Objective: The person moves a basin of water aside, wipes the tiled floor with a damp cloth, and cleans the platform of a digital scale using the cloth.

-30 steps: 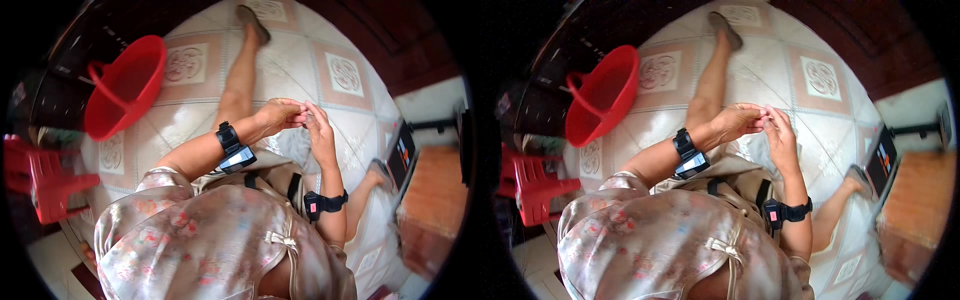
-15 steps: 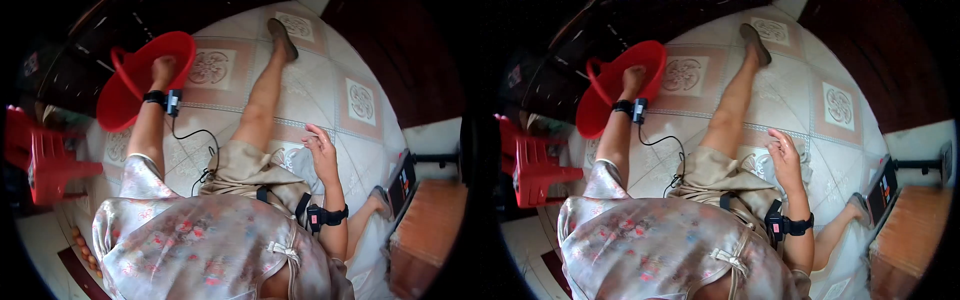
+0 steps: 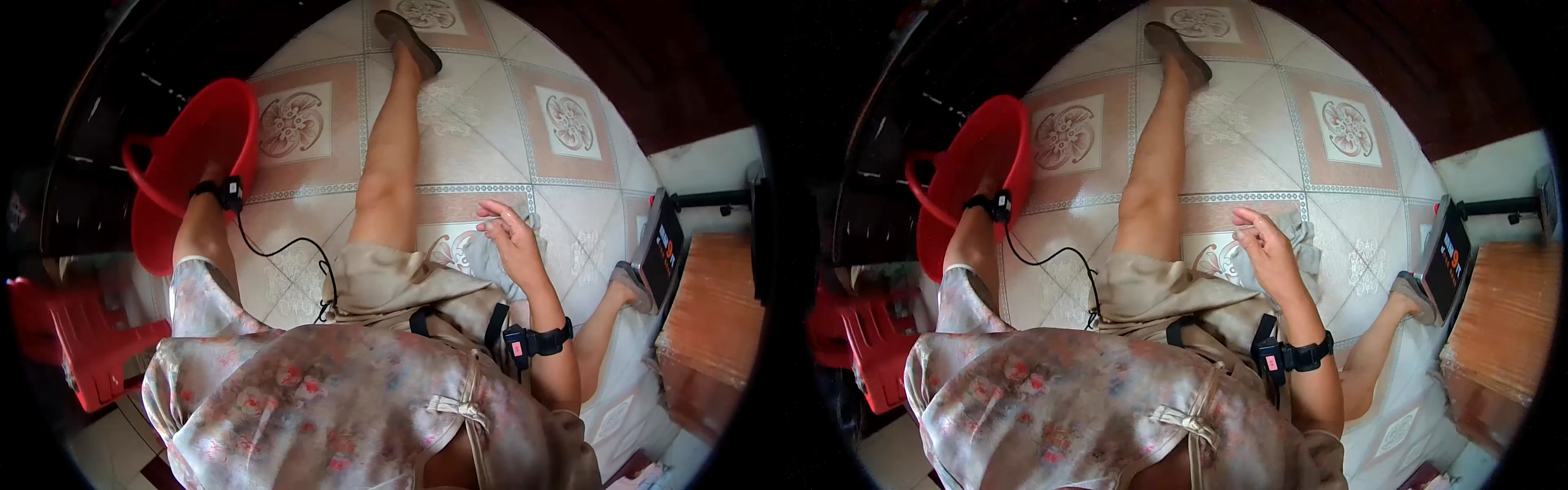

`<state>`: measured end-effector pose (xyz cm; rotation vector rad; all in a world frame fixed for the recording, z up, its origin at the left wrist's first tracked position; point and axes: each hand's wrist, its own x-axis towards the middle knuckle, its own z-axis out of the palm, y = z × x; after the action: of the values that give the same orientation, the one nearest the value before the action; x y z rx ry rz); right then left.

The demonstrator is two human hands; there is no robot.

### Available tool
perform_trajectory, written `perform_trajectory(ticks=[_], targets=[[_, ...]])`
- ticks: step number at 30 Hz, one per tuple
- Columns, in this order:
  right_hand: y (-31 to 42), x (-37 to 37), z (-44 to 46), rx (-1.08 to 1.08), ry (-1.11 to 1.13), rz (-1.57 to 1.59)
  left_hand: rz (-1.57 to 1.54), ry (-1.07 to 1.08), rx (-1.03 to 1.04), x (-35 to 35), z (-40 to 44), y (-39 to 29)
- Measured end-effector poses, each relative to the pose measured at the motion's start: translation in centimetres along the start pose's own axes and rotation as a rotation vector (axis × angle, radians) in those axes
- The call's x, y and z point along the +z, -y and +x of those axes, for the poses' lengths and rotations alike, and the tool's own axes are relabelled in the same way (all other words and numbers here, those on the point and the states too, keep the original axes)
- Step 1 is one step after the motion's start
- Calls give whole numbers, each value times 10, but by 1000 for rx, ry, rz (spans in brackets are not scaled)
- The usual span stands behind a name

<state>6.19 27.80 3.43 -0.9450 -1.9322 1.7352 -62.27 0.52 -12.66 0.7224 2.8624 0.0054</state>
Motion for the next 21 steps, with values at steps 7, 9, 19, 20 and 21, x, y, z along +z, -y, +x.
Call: perform_trajectory(ticks=[7,9,19,20,21], targets=[[-11,-4,6,28,49,41,-7,94,118,30,25,48],[-8,-3,7,10,35,26,-7,84,145,29,32,52],[4,-11,-13,-22,11,-24,-8,-160,103,-148,-103,-103],[5,-11,-15,-25,8,-24,-56,-190,77,-155,-108,-113],[6,-12,-16,-29,9,-22,-54,-190,70,-154,-110,-113]])
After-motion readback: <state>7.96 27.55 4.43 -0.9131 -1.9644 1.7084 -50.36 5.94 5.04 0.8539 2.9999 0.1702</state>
